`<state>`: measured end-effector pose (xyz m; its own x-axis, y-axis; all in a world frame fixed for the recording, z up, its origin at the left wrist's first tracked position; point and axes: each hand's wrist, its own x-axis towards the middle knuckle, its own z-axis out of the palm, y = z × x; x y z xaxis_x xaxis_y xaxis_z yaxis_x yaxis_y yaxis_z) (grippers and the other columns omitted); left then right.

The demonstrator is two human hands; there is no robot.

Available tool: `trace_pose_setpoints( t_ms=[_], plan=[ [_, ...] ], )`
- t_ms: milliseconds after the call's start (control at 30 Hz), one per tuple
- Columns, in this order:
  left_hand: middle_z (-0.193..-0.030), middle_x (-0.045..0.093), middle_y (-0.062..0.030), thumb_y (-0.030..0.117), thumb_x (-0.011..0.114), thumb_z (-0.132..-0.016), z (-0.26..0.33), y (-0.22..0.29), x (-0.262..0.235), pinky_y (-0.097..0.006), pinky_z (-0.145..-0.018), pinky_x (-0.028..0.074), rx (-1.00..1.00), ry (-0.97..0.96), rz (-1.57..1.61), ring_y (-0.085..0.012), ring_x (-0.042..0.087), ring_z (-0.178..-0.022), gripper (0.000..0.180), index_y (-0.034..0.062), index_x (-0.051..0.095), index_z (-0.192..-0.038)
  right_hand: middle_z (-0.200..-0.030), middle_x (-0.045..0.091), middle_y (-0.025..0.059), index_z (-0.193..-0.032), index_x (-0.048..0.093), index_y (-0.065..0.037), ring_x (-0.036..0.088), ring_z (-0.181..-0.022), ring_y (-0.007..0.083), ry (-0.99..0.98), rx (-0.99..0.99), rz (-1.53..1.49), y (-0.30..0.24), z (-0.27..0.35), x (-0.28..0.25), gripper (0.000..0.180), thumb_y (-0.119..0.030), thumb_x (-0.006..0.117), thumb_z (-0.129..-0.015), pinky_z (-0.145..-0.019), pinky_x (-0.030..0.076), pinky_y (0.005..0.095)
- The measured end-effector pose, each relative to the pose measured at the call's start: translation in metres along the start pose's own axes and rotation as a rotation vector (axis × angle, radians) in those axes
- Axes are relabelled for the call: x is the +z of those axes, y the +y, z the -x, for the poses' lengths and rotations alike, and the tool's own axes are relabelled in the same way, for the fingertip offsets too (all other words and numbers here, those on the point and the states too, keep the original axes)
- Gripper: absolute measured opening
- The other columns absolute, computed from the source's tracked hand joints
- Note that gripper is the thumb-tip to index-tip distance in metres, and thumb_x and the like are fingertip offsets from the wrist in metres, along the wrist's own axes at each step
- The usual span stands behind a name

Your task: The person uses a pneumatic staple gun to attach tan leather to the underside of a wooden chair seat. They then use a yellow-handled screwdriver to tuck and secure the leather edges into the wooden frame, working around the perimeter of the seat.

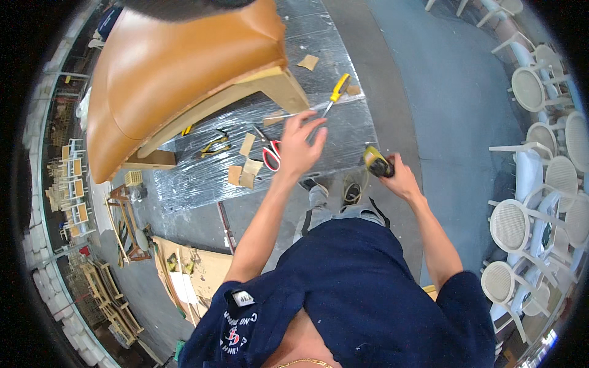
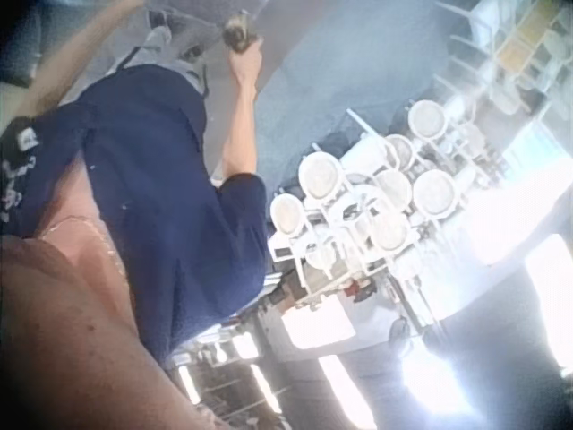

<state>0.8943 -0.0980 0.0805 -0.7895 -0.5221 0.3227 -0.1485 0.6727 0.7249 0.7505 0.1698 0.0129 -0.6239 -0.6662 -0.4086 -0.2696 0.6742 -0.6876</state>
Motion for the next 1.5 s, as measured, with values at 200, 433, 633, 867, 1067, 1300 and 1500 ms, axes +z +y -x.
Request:
trace_pose_setpoints(
  t_ms=[200,433,633,867,1067,1300,1500],
  plan=[
    [-0.117,0.058,-0.0177,0.027,0.071,-0.086,0.003,-0.100,0.119,-0.046,-0.091,0.048,-0.344,-0.144,-0.423,-0.0342,0.056,-0.106,0.045,0.0053,0.060,-0.124,-0.087,0.065,0.0048,-0.098,0.064,-0.003,0.062,-0.080,0.0179,0.000,0.387,-0.312,0.137,0.142,-0.008,0.025,-0.010,0.073,-0.077,-0.072,0.051,0.0353],
    [-0.106,0.063,-0.0213,0.010,0.057,-0.089,-0.011,-0.130,0.148,-0.048,-0.086,0.052,-0.484,-0.186,-0.539,-0.0384,0.063,-0.102,0.024,-0.0011,0.058,-0.110,-0.069,0.059,0.0092,-0.085,0.055,-0.001,0.056,-0.051,0.0220,0.334,0.520,-0.731,0.198,0.283,0.073,0.014,-0.001,0.061,-0.072,-0.049,0.047,0.0339],
    [-0.099,0.064,-0.0250,0.009,0.055,-0.089,0.046,-0.094,0.097,-0.053,-0.084,0.052,-0.707,-0.044,-0.074,-0.0440,0.063,-0.103,0.019,-0.0023,0.059,-0.103,-0.065,0.060,0.0126,-0.077,0.058,0.000,0.060,-0.055,0.0274,-0.062,0.403,-0.420,0.265,0.240,0.134,0.004,-0.001,0.060,-0.073,-0.050,0.050,0.0421],
    [-0.086,0.069,-0.0182,0.034,0.057,-0.097,0.272,-0.018,-0.065,-0.043,-0.071,0.051,-0.366,-0.050,0.382,-0.0333,0.067,-0.078,0.035,0.0005,0.065,-0.097,-0.064,0.061,0.0133,-0.080,0.058,0.000,0.062,-0.051,0.0271,-0.107,0.561,-0.404,0.228,0.125,0.163,0.004,-0.003,0.059,-0.077,-0.047,0.051,0.0415],
    [-0.079,0.070,-0.0149,0.038,0.061,-0.095,0.531,-0.014,-0.188,-0.040,-0.066,0.053,-0.915,0.351,0.224,-0.0261,0.068,-0.071,0.039,0.0002,0.068,-0.100,-0.061,0.061,0.0096,-0.087,0.061,-0.001,0.062,-0.048,0.0214,-0.212,0.133,-0.181,0.101,0.038,0.228,0.016,-0.015,0.063,-0.080,-0.046,0.047,0.0369],
    [-0.067,0.060,-0.0035,0.031,0.065,-0.096,0.806,0.012,-0.276,-0.031,-0.055,0.040,-1.305,1.200,-0.149,-0.0106,0.050,-0.062,0.033,-0.0014,0.066,-0.090,-0.069,0.062,0.0074,-0.141,0.038,0.005,0.058,-0.053,0.0168,-0.704,-0.138,0.171,-0.152,0.085,0.413,0.077,-0.016,0.075,-0.078,-0.050,0.046,0.0343],
    [-0.062,0.038,0.0067,0.034,0.061,-0.100,0.909,0.002,-0.284,-0.028,-0.052,0.025,-1.499,1.688,-0.152,-0.0061,0.032,-0.061,0.039,0.0055,0.056,-0.074,-0.081,0.066,0.0075,-0.151,0.028,-0.001,0.062,-0.072,0.0139,-1.002,-0.164,0.007,-0.298,0.174,0.511,0.087,-0.018,0.078,-0.083,-0.073,0.047,0.0287]
  ],
)
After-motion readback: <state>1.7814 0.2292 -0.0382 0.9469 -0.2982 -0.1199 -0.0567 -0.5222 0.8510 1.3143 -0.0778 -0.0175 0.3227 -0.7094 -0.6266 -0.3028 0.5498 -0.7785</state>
